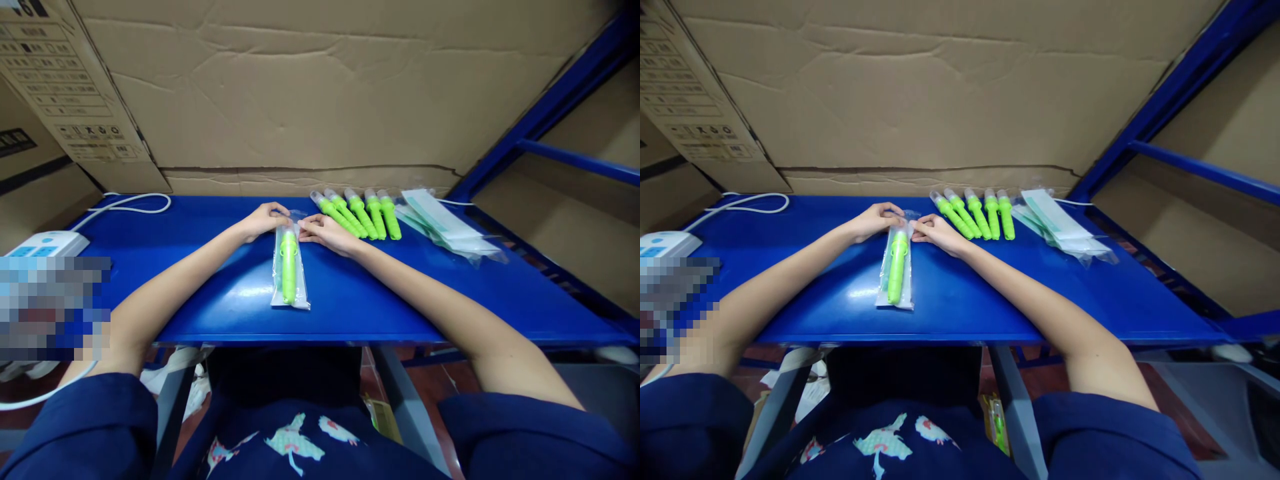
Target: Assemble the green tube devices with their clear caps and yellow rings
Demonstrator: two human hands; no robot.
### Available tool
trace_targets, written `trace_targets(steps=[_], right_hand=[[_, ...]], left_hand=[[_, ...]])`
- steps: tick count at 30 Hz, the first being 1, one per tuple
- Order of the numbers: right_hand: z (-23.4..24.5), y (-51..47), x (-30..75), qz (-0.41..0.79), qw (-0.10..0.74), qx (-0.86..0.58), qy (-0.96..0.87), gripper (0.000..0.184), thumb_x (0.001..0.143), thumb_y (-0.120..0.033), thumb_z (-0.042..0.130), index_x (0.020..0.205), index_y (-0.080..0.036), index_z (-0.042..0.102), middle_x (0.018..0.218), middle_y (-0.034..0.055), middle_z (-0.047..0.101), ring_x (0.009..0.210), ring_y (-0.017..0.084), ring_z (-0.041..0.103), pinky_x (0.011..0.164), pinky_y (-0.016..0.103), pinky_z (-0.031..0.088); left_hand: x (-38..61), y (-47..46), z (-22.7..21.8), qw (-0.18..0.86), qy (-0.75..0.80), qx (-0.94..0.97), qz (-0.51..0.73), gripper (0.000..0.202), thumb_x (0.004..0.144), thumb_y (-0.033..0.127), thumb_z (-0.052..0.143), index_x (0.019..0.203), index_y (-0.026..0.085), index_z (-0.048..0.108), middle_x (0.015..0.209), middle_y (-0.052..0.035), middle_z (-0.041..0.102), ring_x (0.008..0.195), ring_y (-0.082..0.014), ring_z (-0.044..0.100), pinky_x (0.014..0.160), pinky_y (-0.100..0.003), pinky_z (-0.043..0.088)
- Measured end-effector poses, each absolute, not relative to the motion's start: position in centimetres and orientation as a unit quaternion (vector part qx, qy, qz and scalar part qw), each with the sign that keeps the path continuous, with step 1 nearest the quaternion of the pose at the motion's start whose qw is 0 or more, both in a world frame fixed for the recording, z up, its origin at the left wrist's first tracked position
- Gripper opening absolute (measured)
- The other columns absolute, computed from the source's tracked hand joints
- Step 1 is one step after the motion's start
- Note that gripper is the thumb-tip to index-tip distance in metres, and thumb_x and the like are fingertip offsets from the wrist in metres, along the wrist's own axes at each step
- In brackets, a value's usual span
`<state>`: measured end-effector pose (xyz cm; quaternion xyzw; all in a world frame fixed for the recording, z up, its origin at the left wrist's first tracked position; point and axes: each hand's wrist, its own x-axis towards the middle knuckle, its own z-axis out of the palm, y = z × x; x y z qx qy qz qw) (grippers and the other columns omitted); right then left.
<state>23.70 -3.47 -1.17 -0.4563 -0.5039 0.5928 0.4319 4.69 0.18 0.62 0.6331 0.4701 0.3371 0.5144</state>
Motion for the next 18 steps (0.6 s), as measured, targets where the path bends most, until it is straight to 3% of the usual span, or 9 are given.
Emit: trace_targets(steps=[4, 7, 13, 18], right_hand=[[-1.5, -3.3, 23.5, 0.586, 0.450, -0.436, -0.513, 0.009, 0.100, -0.019, 0.065, 0.096, -0.012, 0.061, 0.089, 0.0073, 0.075, 0.078, 0.012, 0.073, 0.082, 0.025, 0.064], [-1.6, -2.9, 23.6, 0.595, 0.464, -0.428, -0.497, 0.005, 0.100, -0.014, 0.061, 0.097, -0.011, 0.064, 0.092, 0.0087, 0.077, 0.077, 0.012, 0.074, 0.082, 0.026, 0.064], [-1.6, -2.2, 24.1, 0.593, 0.478, -0.430, -0.485, 0.010, 0.094, -0.003, 0.064, 0.095, -0.012, 0.069, 0.086, 0.0069, 0.078, 0.068, 0.012, 0.073, 0.073, 0.025, 0.064], [-1.4, -2.4, 24.1, 0.599, 0.469, -0.419, -0.495, 0.013, 0.102, -0.020, 0.060, 0.100, -0.014, 0.071, 0.086, 0.0070, 0.078, 0.065, 0.012, 0.073, 0.064, 0.023, 0.063]], left_hand=[[5.4, -0.2, 0.3, 0.582, 0.426, 0.568, 0.396, 0.041, 0.070, 0.009, 0.078, 0.107, 0.014, 0.060, 0.085, -0.0018, 0.073, 0.079, -0.0158, 0.069, 0.079, -0.030, 0.052], [5.7, -0.3, 0.1, 0.596, 0.414, 0.540, 0.425, 0.045, 0.070, 0.007, 0.080, 0.110, 0.013, 0.061, 0.088, -0.0034, 0.075, 0.079, -0.0153, 0.070, 0.083, -0.031, 0.054], [5.6, 0.1, -0.1, 0.633, 0.407, 0.486, 0.444, 0.023, 0.079, 0.011, 0.078, 0.101, 0.013, 0.072, 0.099, -0.0075, 0.079, 0.098, -0.0186, 0.074, 0.100, -0.035, 0.056], [5.5, 0.3, -0.5, 0.612, 0.425, 0.492, 0.450, 0.016, 0.075, 0.009, 0.078, 0.090, 0.014, 0.076, 0.097, -0.0068, 0.079, 0.097, -0.0178, 0.074, 0.101, -0.035, 0.056]])
